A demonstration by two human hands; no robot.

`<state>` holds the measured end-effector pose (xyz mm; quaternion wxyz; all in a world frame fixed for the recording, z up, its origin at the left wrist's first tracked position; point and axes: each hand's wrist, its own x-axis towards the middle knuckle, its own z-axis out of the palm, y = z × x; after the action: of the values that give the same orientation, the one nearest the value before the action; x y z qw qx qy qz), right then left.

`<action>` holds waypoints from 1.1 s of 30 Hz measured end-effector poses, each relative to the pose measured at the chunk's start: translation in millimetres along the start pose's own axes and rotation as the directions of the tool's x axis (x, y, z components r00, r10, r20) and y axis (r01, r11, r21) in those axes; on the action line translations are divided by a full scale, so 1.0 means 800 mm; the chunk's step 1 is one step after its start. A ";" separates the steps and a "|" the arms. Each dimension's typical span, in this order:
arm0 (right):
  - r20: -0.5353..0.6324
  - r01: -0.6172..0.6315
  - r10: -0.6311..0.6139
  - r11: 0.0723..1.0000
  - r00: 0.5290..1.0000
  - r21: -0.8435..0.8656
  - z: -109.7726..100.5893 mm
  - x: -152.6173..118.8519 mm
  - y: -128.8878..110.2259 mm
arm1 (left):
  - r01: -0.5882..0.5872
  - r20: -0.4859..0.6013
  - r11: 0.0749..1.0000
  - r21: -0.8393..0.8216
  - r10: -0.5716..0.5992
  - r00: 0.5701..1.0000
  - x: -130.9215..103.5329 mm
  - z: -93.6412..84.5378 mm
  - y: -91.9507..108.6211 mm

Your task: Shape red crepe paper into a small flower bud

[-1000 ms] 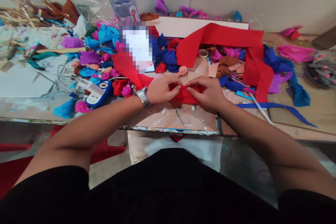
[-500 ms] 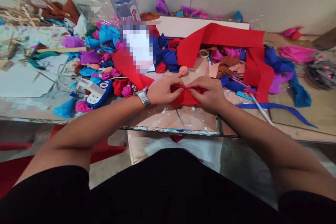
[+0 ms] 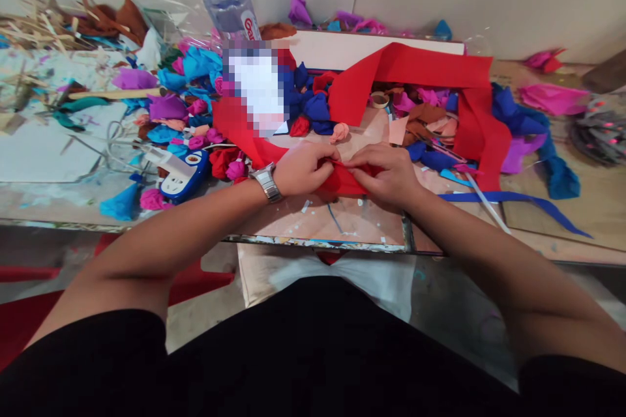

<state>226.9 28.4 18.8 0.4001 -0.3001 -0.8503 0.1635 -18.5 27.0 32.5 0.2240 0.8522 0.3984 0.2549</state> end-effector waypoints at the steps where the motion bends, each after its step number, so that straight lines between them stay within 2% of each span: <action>1: -0.003 0.006 -0.006 1.000 1.000 0.002 0.000 0.000 0.000 | -0.002 0.004 1.000 0.001 0.002 1.000 0.000 0.000 0.000; 7: -0.008 0.015 -0.015 1.000 1.000 0.001 0.001 -0.001 0.001 | -0.035 0.021 0.999 -0.030 0.035 0.999 -0.001 -0.002 0.004; 14: 0.017 -0.053 0.054 0.998 0.998 -0.039 -0.001 -0.002 -0.001 | -0.005 -0.030 1.000 -0.026 0.004 1.000 0.000 0.001 0.003; 25: -0.024 0.010 -0.011 0.999 1.000 -0.052 0.001 -0.003 0.002 | 0.014 -0.030 0.999 -0.034 -0.015 0.999 -0.001 -0.002 0.008; 33: -0.098 0.052 -0.054 0.998 0.994 -0.025 0.003 -0.002 0.005 | 0.016 -0.038 0.997 0.073 -0.013 0.999 -0.001 -0.003 0.008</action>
<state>227.2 30.3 14.2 0.4426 -0.2898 -0.8389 0.1281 -16.4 22.8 37.8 0.1869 0.8519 0.4178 0.2545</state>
